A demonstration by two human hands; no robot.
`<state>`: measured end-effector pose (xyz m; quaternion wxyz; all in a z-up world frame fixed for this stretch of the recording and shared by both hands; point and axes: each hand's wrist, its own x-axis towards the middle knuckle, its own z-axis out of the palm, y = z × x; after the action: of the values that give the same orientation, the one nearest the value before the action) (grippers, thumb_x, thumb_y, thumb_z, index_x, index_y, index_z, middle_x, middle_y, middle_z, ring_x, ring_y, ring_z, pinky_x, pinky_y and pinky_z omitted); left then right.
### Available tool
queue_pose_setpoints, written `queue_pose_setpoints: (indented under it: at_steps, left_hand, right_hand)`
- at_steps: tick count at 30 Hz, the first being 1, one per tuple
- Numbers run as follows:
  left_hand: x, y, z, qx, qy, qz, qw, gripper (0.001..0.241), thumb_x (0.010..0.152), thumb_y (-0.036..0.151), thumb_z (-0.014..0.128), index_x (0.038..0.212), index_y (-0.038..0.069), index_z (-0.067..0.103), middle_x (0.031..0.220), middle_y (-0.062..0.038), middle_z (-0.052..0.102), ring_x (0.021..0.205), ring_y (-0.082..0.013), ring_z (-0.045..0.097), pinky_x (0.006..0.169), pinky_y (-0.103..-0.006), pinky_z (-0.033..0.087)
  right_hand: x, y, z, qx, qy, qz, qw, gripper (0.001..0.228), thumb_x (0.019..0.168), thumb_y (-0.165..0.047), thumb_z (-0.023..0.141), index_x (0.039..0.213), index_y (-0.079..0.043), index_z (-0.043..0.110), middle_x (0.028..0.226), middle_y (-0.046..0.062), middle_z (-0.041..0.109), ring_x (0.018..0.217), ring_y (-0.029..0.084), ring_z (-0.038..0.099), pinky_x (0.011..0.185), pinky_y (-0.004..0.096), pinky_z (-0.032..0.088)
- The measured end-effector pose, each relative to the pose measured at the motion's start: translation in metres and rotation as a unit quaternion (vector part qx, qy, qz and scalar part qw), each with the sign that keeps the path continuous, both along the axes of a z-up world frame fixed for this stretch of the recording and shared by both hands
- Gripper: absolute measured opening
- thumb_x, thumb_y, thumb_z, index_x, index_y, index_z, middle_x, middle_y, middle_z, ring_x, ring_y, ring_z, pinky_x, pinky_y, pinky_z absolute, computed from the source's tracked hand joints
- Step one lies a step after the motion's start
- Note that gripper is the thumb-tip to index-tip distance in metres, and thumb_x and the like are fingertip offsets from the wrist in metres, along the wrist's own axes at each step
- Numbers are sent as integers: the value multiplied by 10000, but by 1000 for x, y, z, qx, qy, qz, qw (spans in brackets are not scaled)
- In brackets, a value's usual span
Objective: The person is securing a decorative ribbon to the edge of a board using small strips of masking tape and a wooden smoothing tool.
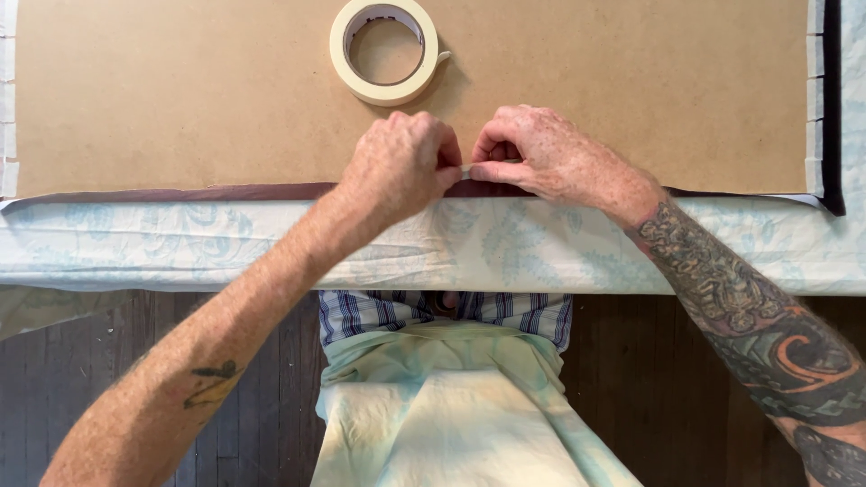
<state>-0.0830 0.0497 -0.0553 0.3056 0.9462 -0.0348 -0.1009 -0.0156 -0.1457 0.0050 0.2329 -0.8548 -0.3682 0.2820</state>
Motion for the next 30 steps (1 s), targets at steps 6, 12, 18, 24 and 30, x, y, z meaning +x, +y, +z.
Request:
queue_pose_setpoints:
  at_steps: [6,12,18,24,30]
  left_hand:
    - [14,1,21,-36,60,11,997,107,769,162,789,774,262,828,726,-42,765,807,-337,766,764,-444,612]
    - [22,4,32,11,69,-33,997,37,789,162,836,799,156,800,736,18,771,688,-138,715,689,-293,600]
    - [26,2,29,20,67,-30,997,91,802,226,863,767,175,796,722,33,758,711,-148,702,707,-309,598]
    - [40,-5,26,91,90,-59,990,49,789,156,822,785,182,782,734,9,747,762,-192,710,741,-348,594]
    - [51,-14,18,162,74,-78,981,112,870,155,726,914,64,678,784,-95,717,740,-283,697,666,-435,591]
  right_hand:
    - [6,7,8,-43,40,-25,998,193,935,-344,756,911,-153,745,850,37,635,856,179,608,770,354,516]
    - [6,10,3,-56,-3,-1,998,335,954,-454,732,901,-124,714,851,14,660,769,167,582,663,332,474]
    - [4,13,5,-94,-14,9,995,388,995,-503,657,905,-127,679,873,26,623,798,195,558,672,359,450]
    - [9,15,-2,-99,-14,13,995,338,975,-446,710,906,-115,715,827,29,659,719,194,587,641,361,466]
    - [4,31,16,-176,26,-32,984,255,941,-394,746,920,-141,759,794,10,656,720,184,587,640,352,469]
